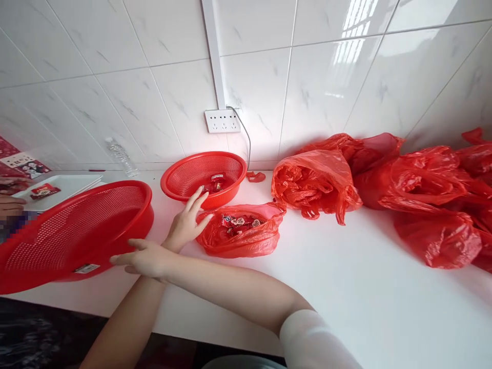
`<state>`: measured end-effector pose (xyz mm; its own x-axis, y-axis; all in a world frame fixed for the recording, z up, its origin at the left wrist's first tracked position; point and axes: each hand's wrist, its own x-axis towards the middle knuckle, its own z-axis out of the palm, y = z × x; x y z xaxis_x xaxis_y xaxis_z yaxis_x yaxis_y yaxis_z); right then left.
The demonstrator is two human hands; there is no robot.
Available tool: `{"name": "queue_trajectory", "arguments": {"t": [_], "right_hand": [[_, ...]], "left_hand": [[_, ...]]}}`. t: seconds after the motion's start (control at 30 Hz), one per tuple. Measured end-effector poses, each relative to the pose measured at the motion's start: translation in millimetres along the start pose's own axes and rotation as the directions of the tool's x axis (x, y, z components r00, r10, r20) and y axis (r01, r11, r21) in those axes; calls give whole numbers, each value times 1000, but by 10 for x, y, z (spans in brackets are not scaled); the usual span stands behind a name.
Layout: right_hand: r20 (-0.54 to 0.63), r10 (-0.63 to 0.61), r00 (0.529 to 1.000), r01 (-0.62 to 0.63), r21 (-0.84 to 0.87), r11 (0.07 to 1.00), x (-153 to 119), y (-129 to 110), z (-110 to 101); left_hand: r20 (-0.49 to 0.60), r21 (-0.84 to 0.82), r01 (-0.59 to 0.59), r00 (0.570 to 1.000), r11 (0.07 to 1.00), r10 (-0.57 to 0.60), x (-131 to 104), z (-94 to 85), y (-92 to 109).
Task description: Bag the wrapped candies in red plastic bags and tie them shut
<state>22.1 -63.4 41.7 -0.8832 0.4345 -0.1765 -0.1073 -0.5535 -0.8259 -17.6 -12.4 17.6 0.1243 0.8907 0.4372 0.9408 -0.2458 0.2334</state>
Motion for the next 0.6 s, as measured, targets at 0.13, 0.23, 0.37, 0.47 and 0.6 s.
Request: {"name": "queue_trajectory", "arguments": {"t": [0.13,0.23,0.37,0.47,0.6], "right_hand": [[303,-207,930,359,-641,678,-891,-595,-393],[25,-350,937,101,-974,201,-1542,-973,-853],[-490,-543,681,-577,-817,13,-1950,-1188,-1540],[-610,-441,659,-682,-731,-9,-1966,-1211,-1909],[-647,-241,723,-664,-747,13,-1907,-1204,-2052]], "left_hand": [[-144,58,180,975,982,-170,-6,-270,174],[-86,78,386,921,919,-380,-26,-418,181],[246,215,533,781,819,-573,-25,-369,-32],[420,211,547,698,810,-580,-6,-248,-187],[509,141,515,695,845,-508,5,-137,-211]]}}
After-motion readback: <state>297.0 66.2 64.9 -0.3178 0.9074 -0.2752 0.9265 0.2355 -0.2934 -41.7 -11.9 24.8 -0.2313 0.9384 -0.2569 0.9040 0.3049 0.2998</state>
